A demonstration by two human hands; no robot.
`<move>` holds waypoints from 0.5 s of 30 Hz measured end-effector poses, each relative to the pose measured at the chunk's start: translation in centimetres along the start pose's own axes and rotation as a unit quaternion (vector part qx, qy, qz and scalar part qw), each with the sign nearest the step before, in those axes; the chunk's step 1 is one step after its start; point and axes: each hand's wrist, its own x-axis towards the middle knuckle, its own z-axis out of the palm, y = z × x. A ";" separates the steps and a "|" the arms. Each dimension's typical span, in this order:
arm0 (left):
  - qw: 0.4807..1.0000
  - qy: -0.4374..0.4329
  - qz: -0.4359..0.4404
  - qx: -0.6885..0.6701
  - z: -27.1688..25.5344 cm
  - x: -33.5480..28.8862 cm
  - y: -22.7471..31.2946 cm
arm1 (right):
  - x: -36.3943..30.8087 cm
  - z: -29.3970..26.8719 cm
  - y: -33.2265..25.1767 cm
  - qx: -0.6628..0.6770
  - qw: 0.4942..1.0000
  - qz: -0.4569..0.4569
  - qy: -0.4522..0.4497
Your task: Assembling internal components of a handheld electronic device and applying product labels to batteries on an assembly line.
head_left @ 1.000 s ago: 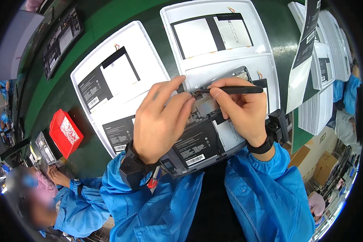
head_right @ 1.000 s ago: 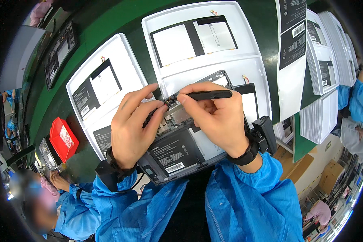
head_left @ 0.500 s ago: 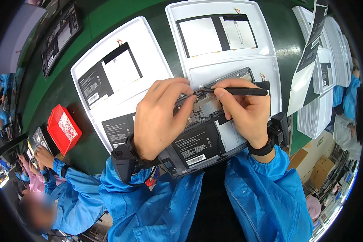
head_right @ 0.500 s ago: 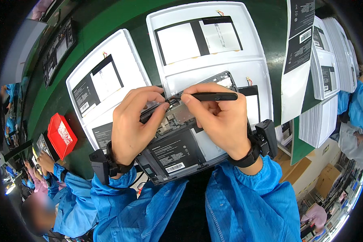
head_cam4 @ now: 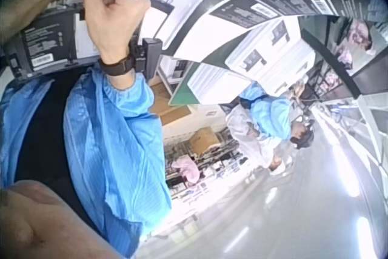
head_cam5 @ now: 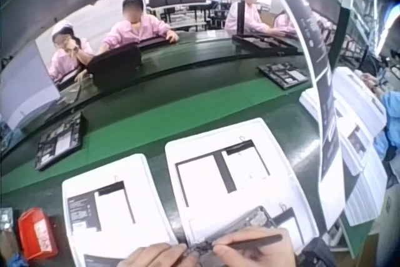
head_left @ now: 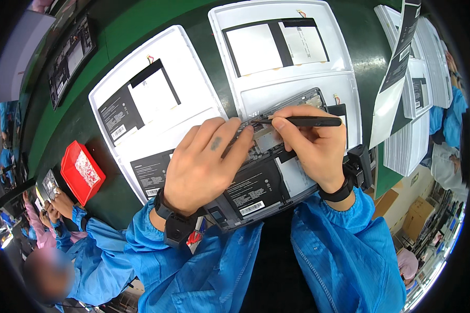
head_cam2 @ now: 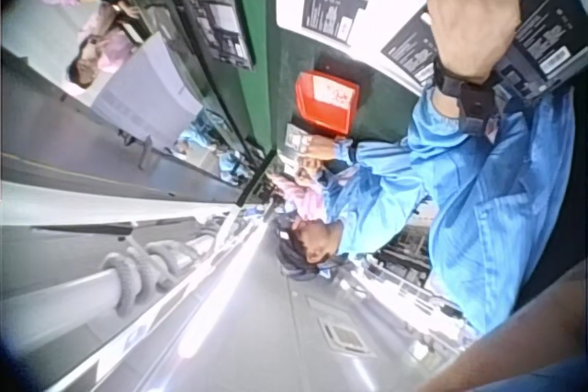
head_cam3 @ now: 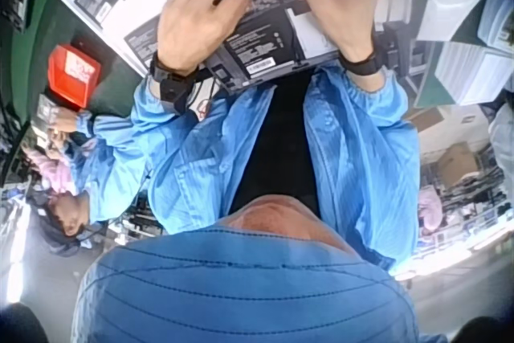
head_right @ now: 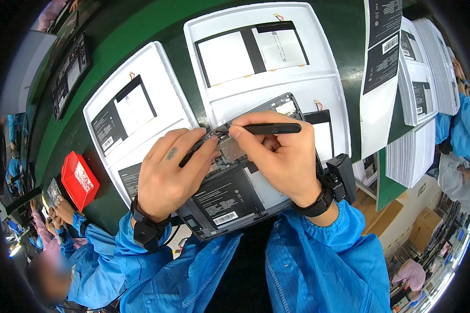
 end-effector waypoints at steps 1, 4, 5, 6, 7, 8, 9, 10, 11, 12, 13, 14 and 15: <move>1.000 0.005 -0.007 -0.005 0.0 0.0 0.0 | 0.0 0.0 0.0 0.001 1.000 0.000 -0.001; 0.999 0.011 -0.021 -0.022 -0.1 0.1 0.0 | 0.0 0.2 -0.1 -0.001 1.000 -0.001 0.003; 0.999 0.011 -0.029 -0.034 -0.1 0.2 0.0 | 0.0 0.2 -0.1 -0.001 1.000 0.001 0.003; 0.999 0.011 -0.028 -0.034 -0.1 0.2 0.0 | 0.0 0.2 -0.1 0.000 1.000 0.003 0.004; 0.999 0.013 -0.027 -0.039 0.0 0.2 0.0 | 0.0 0.3 -0.1 0.000 1.000 0.002 0.005; 0.999 0.015 -0.026 -0.044 0.1 0.3 0.0 | 0.1 0.3 -0.2 0.002 1.000 0.004 0.007; 0.999 0.014 -0.025 -0.044 0.1 0.3 0.1 | 0.1 0.3 -0.2 0.004 1.000 0.007 0.009; 0.999 0.016 -0.026 -0.041 0.1 0.3 0.1 | 0.1 0.2 -0.2 0.004 1.000 0.007 0.010; 0.999 0.017 -0.028 -0.039 0.2 0.3 0.1 | 0.1 0.1 -0.1 -0.006 1.000 0.008 0.007; 0.999 0.017 -0.027 -0.038 0.2 0.3 0.1 | 0.1 0.1 -0.1 -0.015 1.000 0.009 0.004; 0.999 0.017 -0.026 -0.032 0.1 0.3 0.2 | 0.2 0.1 -0.1 -0.014 1.000 0.009 0.006; 0.999 0.017 -0.025 -0.026 0.1 0.3 0.2 | 0.2 0.2 -0.2 -0.015 1.000 0.011 0.008; 0.999 0.016 -0.024 -0.025 0.1 0.3 0.2 | 0.2 0.2 -0.2 -0.016 1.000 0.013 0.009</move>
